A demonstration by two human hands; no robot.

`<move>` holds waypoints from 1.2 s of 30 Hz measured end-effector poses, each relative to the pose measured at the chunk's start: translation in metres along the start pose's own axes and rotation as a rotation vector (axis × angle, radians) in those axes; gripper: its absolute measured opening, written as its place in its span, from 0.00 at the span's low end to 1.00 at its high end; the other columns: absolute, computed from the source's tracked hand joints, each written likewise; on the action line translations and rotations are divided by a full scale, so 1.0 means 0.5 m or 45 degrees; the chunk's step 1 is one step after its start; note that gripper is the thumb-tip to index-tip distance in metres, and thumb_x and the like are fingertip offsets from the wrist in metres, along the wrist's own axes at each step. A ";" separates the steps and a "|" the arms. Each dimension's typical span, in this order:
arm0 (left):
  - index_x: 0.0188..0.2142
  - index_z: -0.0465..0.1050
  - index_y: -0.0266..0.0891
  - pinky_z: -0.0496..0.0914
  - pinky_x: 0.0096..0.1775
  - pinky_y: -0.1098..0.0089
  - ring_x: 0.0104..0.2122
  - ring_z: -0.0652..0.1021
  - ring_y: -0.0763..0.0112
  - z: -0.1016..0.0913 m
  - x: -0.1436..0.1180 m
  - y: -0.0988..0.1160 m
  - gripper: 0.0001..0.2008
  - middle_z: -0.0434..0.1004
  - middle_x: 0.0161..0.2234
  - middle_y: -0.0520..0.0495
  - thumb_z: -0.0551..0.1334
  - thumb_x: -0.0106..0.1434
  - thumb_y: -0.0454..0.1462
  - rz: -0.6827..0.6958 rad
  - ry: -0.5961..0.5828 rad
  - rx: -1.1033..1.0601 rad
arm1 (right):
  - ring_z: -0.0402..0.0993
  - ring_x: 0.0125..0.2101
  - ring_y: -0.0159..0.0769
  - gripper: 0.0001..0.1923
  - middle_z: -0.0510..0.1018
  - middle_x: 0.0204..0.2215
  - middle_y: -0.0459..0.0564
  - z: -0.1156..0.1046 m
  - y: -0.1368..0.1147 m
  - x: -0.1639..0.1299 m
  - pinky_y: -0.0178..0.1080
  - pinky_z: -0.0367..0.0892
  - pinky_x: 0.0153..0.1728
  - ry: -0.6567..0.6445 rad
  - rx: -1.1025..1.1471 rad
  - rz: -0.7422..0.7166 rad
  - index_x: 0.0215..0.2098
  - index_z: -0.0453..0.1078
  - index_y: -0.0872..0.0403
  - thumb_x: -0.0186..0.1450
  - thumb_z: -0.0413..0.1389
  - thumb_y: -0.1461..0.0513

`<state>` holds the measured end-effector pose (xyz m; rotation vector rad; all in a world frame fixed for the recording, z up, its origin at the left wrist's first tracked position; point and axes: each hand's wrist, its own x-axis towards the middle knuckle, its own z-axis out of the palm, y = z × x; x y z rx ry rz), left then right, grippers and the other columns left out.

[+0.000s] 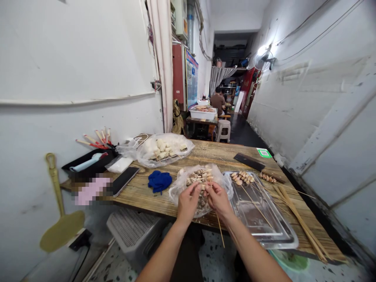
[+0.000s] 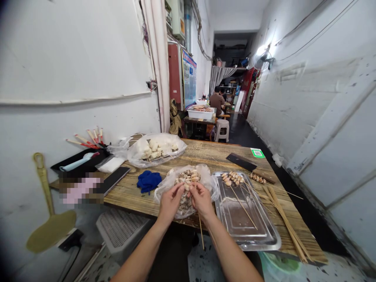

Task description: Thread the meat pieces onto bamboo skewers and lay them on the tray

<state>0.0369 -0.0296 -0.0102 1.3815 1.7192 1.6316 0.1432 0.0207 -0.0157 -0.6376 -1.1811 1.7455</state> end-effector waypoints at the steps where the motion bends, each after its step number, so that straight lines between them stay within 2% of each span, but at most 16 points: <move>1: 0.42 0.72 0.37 0.66 0.43 0.64 0.40 0.74 0.64 0.005 -0.004 0.001 0.16 0.75 0.40 0.44 0.56 0.56 0.42 -0.051 -0.037 -0.097 | 0.47 0.06 0.17 0.16 0.67 0.16 0.38 0.004 -0.002 -0.002 0.26 0.40 0.07 0.024 -0.023 -0.020 0.34 0.65 0.56 0.53 0.56 0.53; 6: 0.39 0.73 0.37 0.69 0.38 0.68 0.35 0.76 0.66 0.018 -0.011 -0.004 0.15 0.77 0.36 0.45 0.59 0.53 0.42 -0.112 -0.051 -0.326 | 0.46 0.06 0.18 0.15 0.63 0.11 0.36 0.010 -0.008 -0.009 0.26 0.40 0.07 0.024 -0.059 -0.002 0.32 0.65 0.56 0.54 0.55 0.53; 10: 0.39 0.73 0.35 0.71 0.34 0.67 0.29 0.76 0.68 0.017 -0.009 -0.025 0.17 0.78 0.31 0.45 0.60 0.52 0.42 -0.251 -0.056 -0.453 | 0.44 0.06 0.19 0.15 0.57 0.07 0.34 -0.004 -0.001 0.001 0.27 0.39 0.07 0.119 -0.054 0.031 0.22 0.63 0.56 0.53 0.56 0.52; 13: 0.39 0.72 0.35 0.71 0.34 0.67 0.28 0.77 0.68 0.014 -0.009 -0.042 0.17 0.78 0.28 0.46 0.60 0.52 0.42 -0.284 0.015 -0.460 | 0.44 0.06 0.19 0.19 0.55 0.05 0.35 -0.012 0.010 0.008 0.28 0.38 0.08 0.222 -0.169 0.058 0.14 0.59 0.55 0.51 0.57 0.51; 15: 0.40 0.72 0.36 0.71 0.34 0.67 0.28 0.77 0.68 0.011 -0.010 -0.047 0.17 0.78 0.29 0.46 0.60 0.52 0.42 -0.247 0.034 -0.389 | 0.44 0.06 0.20 0.20 0.54 0.04 0.35 -0.013 0.015 0.009 0.28 0.38 0.08 0.247 -0.256 0.081 0.13 0.59 0.55 0.51 0.57 0.51; 19: 0.38 0.74 0.38 0.71 0.38 0.66 0.32 0.77 0.66 0.009 -0.014 -0.047 0.14 0.78 0.34 0.46 0.59 0.53 0.41 -0.124 0.006 -0.205 | 0.47 0.08 0.20 0.18 0.63 0.09 0.38 -0.007 0.019 0.007 0.28 0.41 0.09 0.095 -0.267 0.040 0.16 0.64 0.57 0.50 0.57 0.51; 21: 0.37 0.74 0.38 0.71 0.38 0.65 0.33 0.77 0.66 0.013 -0.016 -0.046 0.14 0.78 0.34 0.47 0.59 0.53 0.41 -0.134 0.032 -0.204 | 0.48 0.09 0.20 0.17 0.65 0.11 0.40 -0.003 0.019 0.006 0.28 0.41 0.10 0.042 -0.246 0.014 0.17 0.66 0.57 0.50 0.57 0.51; 24: 0.37 0.74 0.38 0.71 0.37 0.66 0.31 0.77 0.66 0.019 -0.019 -0.046 0.14 0.78 0.32 0.47 0.58 0.54 0.41 -0.188 0.062 -0.288 | 0.46 0.08 0.19 0.16 0.68 0.13 0.40 -0.001 0.019 0.004 0.28 0.40 0.08 0.048 -0.190 0.034 0.23 0.69 0.57 0.51 0.57 0.51; 26: 0.36 0.74 0.38 0.71 0.37 0.66 0.31 0.77 0.66 0.019 -0.022 -0.044 0.13 0.78 0.32 0.47 0.58 0.54 0.41 -0.155 0.073 -0.238 | 0.46 0.07 0.18 0.15 0.69 0.15 0.40 -0.002 0.019 0.003 0.28 0.40 0.08 0.043 -0.154 0.045 0.27 0.69 0.57 0.51 0.58 0.52; 31: 0.33 0.75 0.39 0.71 0.36 0.68 0.31 0.77 0.67 0.013 -0.026 -0.028 0.11 0.78 0.31 0.47 0.58 0.54 0.40 -0.041 0.154 0.034 | 0.49 0.06 0.16 0.14 0.69 0.18 0.41 -0.007 0.012 -0.002 0.27 0.39 0.07 -0.051 -0.086 0.065 0.26 0.69 0.58 0.52 0.58 0.54; 36: 0.32 0.74 0.37 0.71 0.34 0.70 0.28 0.77 0.68 0.009 -0.007 -0.030 0.11 0.78 0.29 0.47 0.58 0.53 0.40 -0.065 0.225 0.049 | 0.45 0.05 0.15 0.13 0.69 0.17 0.40 -0.012 0.012 -0.012 0.27 0.37 0.07 -0.223 0.054 0.235 0.28 0.69 0.58 0.54 0.56 0.55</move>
